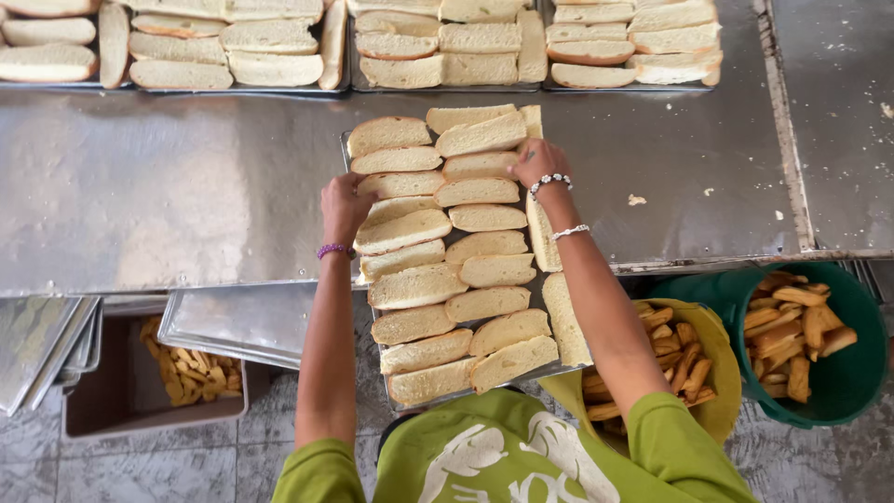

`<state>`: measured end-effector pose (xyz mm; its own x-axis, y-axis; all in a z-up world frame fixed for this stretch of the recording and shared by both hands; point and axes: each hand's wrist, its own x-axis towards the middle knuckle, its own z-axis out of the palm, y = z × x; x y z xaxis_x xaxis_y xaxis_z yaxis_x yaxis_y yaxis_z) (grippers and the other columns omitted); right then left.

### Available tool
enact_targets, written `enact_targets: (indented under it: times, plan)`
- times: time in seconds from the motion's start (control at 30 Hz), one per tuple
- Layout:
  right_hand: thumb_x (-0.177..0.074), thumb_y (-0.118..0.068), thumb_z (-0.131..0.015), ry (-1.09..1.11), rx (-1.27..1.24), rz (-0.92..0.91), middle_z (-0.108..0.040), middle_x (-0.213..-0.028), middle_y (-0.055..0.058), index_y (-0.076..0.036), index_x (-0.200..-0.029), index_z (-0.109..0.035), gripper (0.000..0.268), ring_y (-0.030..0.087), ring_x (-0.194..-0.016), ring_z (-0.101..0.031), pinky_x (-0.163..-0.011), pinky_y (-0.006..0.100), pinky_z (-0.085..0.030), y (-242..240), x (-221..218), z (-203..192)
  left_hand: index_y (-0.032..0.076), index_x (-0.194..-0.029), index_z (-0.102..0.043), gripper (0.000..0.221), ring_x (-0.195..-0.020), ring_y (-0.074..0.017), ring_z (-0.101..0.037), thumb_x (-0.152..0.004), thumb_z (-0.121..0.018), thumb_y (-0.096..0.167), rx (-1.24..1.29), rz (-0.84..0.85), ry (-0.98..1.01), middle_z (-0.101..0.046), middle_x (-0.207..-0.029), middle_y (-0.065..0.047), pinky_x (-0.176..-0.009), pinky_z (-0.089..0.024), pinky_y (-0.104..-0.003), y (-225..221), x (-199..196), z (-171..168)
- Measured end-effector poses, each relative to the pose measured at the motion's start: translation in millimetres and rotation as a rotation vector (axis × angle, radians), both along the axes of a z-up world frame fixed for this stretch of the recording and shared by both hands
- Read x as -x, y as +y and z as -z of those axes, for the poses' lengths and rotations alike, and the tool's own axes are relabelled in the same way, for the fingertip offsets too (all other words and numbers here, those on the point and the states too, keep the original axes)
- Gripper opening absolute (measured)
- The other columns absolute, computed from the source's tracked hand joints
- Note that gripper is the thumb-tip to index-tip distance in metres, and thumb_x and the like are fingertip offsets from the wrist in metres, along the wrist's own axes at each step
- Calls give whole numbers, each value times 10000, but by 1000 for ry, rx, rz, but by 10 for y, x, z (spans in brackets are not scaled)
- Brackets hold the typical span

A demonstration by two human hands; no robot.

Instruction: The person organizes sliced bread loaves on metal trays, moving a tray of bread, and clapping their hands while standing at a workspace with several buckets of food items.

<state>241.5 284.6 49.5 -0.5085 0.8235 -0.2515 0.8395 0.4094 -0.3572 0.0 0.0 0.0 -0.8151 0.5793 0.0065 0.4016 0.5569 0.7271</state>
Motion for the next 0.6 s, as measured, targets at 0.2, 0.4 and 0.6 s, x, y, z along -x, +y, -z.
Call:
enact_targets:
  times: [0.2, 0.4, 0.6]
  plan:
    - [-658, -319, -945, 129, -330, -144, -708, -1030, 189, -153, -969, -764, 397, 389, -985, -616, -862, 472, -511, 63, 18, 273, 34, -979, -800, 321, -772, -267, -756, -702, -906, 156, -101, -27, -26, -773, -878, -148, -715, -574, -373, -24, -69, -131]
    - [-788, -218, -867, 196, -162, -140, -776, -916, 64, -207, -969, -796, 195, 325, -965, -646, -851, 443, -552, 188, -85, 213, 28, -1012, -795, 268, -719, -199, -764, -767, -873, 107, -221, 11, -66, -778, -848, -143, -681, -590, -313, -75, -44, -217]
    - [-801, -271, -877, 202, -80, -190, -741, -907, 73, -223, -962, -811, 180, 270, -885, -684, -840, 419, -561, 342, -97, 60, 16, -972, -809, 268, -683, -209, -748, -744, -898, 124, -151, 27, -40, -774, -828, -169, -660, -577, -317, -15, -61, -275]
